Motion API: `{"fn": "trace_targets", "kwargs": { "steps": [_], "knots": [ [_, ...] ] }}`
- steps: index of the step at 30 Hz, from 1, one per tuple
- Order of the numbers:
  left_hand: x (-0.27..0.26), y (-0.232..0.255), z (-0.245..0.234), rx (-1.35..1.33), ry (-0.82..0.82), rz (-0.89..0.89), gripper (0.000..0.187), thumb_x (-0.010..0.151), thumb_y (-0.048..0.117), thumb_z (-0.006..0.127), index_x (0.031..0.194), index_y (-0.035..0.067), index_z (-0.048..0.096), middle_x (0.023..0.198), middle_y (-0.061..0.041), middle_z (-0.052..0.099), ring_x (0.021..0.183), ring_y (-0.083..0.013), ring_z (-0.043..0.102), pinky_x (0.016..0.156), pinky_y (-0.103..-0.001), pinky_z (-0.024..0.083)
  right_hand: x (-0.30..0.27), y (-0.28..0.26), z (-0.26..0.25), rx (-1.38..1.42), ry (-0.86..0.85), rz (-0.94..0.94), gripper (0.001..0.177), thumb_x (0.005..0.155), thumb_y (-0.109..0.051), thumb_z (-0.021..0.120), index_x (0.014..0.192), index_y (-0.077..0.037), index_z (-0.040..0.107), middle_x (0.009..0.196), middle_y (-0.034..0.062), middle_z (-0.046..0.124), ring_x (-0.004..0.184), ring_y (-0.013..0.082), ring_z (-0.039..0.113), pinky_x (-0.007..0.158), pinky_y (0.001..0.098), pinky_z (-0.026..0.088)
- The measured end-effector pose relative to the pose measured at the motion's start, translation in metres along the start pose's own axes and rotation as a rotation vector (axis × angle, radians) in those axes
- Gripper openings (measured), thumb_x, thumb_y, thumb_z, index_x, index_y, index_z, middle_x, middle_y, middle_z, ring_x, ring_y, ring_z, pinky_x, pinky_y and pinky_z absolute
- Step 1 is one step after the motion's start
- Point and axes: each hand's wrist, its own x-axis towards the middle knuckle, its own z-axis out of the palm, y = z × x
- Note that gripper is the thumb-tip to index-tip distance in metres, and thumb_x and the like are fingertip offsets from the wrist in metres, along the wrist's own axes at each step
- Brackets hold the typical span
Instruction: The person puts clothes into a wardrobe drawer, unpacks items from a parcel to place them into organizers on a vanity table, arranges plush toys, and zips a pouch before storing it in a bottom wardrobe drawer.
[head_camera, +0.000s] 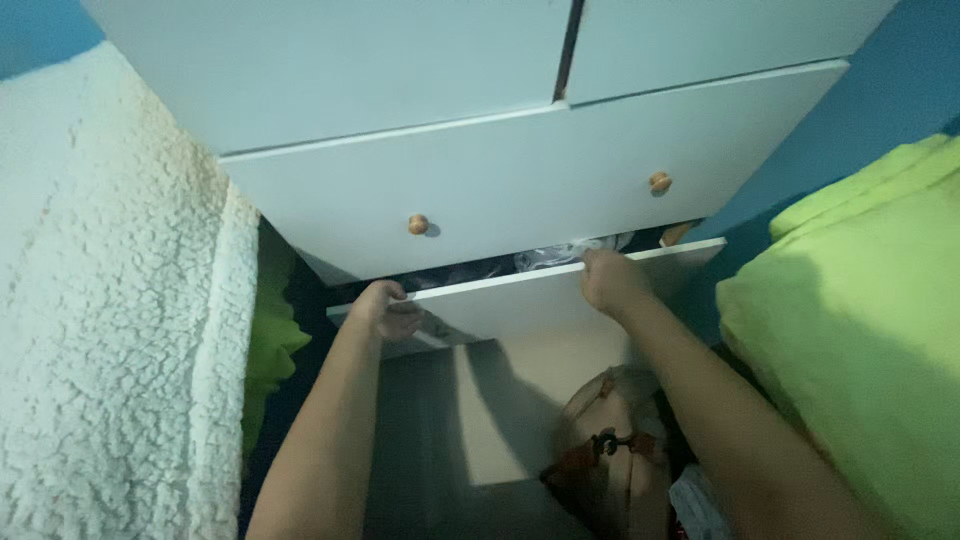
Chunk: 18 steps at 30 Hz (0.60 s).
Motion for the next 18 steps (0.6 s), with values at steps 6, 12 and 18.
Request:
{"fn": "trace_targets", "kwargs": {
  "steps": [6, 12, 18],
  "knots": [
    [0.009, -0.004, 0.003, -0.022, 0.066, -0.004, 0.042, 0.094, 0.011, 0.048, 0.131, -0.008, 0.052, 0.131, -0.032, 0.059, 0.119, -0.0368, 0.065, 0.102, -0.050, 0.054, 0.031, -0.045, -0.047, -0.033, -0.403, 0.338, 0.055, 0.094, -0.040, 0.049, 0.143, -0.014, 0.055, 0.153, 0.0116, 0.047, 0.140, 0.0372, 0.043, 0.113, 0.0691, 0.021],
    [0.002, 0.001, 0.001, 0.062, 0.071, 0.038, 0.039, 0.096, 0.009, 0.046, 0.129, -0.010, 0.054, 0.127, -0.034, 0.063, 0.120, -0.0391, 0.067, 0.104, -0.050, 0.058, -0.004, -0.036, -0.039, 0.748, 0.033, 0.798, 0.033, 0.104, -0.026, 0.051, 0.124, -0.003, 0.064, 0.121, 0.0150, 0.066, 0.115, 0.0289, 0.066, 0.102, 0.0470, 0.053],
    [0.008, -0.004, -0.002, 0.141, 0.041, 0.044, 0.045, 0.097, 0.012, 0.043, 0.132, -0.014, 0.053, 0.129, -0.036, 0.065, 0.125, -0.0442, 0.065, 0.107, -0.053, 0.051, 0.004, -0.042, 0.000, 1.226, -0.151, 1.030, 0.030, 0.099, -0.009, 0.053, 0.126, 0.003, 0.051, 0.109, 0.0182, 0.059, 0.103, 0.0285, 0.067, 0.090, 0.0406, 0.060]
  ]
}}
